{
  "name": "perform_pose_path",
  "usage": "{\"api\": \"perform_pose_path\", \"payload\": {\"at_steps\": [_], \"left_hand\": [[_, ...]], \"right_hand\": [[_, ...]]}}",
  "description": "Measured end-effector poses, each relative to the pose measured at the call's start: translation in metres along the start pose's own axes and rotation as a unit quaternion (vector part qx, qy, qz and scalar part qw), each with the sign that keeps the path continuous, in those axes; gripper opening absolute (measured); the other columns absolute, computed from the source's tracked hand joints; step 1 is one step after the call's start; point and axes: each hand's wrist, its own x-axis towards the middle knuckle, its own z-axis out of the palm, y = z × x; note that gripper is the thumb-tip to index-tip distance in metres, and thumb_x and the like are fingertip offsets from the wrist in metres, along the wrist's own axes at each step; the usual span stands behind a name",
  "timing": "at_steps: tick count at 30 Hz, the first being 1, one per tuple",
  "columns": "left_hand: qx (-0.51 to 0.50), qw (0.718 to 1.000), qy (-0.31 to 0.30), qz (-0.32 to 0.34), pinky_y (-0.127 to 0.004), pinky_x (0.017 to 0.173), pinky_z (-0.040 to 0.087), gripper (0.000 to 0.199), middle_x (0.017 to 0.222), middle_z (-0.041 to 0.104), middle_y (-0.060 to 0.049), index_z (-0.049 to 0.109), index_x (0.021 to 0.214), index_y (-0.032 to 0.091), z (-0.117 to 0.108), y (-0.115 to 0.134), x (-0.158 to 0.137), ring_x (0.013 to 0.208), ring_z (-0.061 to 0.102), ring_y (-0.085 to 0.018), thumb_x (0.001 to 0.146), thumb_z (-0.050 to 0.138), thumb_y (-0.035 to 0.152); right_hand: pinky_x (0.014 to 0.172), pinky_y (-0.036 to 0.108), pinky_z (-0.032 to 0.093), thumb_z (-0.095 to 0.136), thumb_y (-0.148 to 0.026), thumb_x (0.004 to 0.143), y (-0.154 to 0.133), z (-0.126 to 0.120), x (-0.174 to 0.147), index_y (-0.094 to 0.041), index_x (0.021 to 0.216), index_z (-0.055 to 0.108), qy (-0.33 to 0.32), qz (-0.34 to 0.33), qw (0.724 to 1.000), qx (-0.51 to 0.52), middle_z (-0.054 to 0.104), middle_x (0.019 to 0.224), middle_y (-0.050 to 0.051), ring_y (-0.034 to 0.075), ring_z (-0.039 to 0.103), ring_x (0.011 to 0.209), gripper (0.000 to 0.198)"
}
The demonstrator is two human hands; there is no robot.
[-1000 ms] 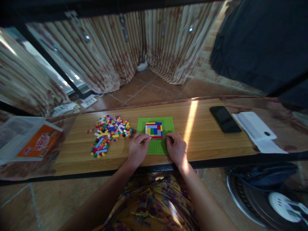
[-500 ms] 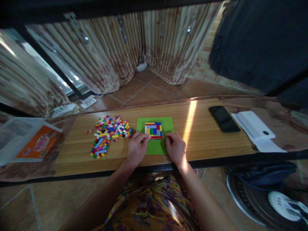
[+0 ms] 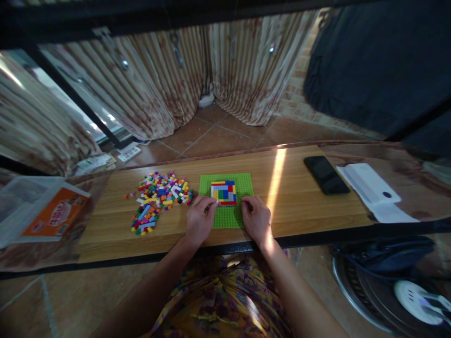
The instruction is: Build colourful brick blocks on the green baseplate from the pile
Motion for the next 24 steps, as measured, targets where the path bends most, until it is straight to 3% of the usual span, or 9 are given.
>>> {"api": "perform_pose_path", "payload": {"at_steps": [10, 17, 24], "left_hand": [[-0.021, 0.999, 0.020, 0.021, -0.027, 0.078, 0.051, 0.015, 0.085, 0.067, -0.004, 0.071, 0.085, 0.022, 0.0027, -0.0043, -0.0004, 0.083, 0.064, -0.015, 0.092, 0.058, 0.021], [-0.084, 0.995, 0.052, -0.035, -0.025, 0.071, 0.052, 0.016, 0.081, 0.067, -0.002, 0.073, 0.084, 0.021, 0.0039, -0.0024, -0.0018, 0.078, 0.064, -0.013, 0.092, 0.060, 0.025], [-0.088, 0.994, 0.054, -0.036, -0.024, 0.070, 0.051, 0.016, 0.078, 0.066, -0.002, 0.074, 0.083, 0.021, 0.0047, -0.0018, -0.0023, 0.076, 0.063, -0.013, 0.091, 0.061, 0.026]], "right_hand": [[0.073, 0.035, 0.051, 0.051, -0.028, 0.089, -0.0006, 0.0012, -0.0003, -0.020, 0.090, 0.070, -0.001, -0.001, 1.000, 0.003, 0.070, 0.086, 0.007, 0.022, 0.066, 0.080, 0.020], [0.071, 0.034, 0.051, 0.051, -0.027, 0.089, -0.0012, 0.0020, -0.0001, -0.021, 0.089, 0.069, 0.000, 0.000, 1.000, 0.001, 0.070, 0.085, 0.007, 0.021, 0.065, 0.077, 0.019], [0.071, 0.034, 0.052, 0.052, -0.027, 0.089, -0.0007, 0.0034, -0.0005, -0.021, 0.089, 0.069, 0.005, 0.011, 1.000, 0.025, 0.070, 0.085, 0.006, 0.021, 0.065, 0.077, 0.018]]}}
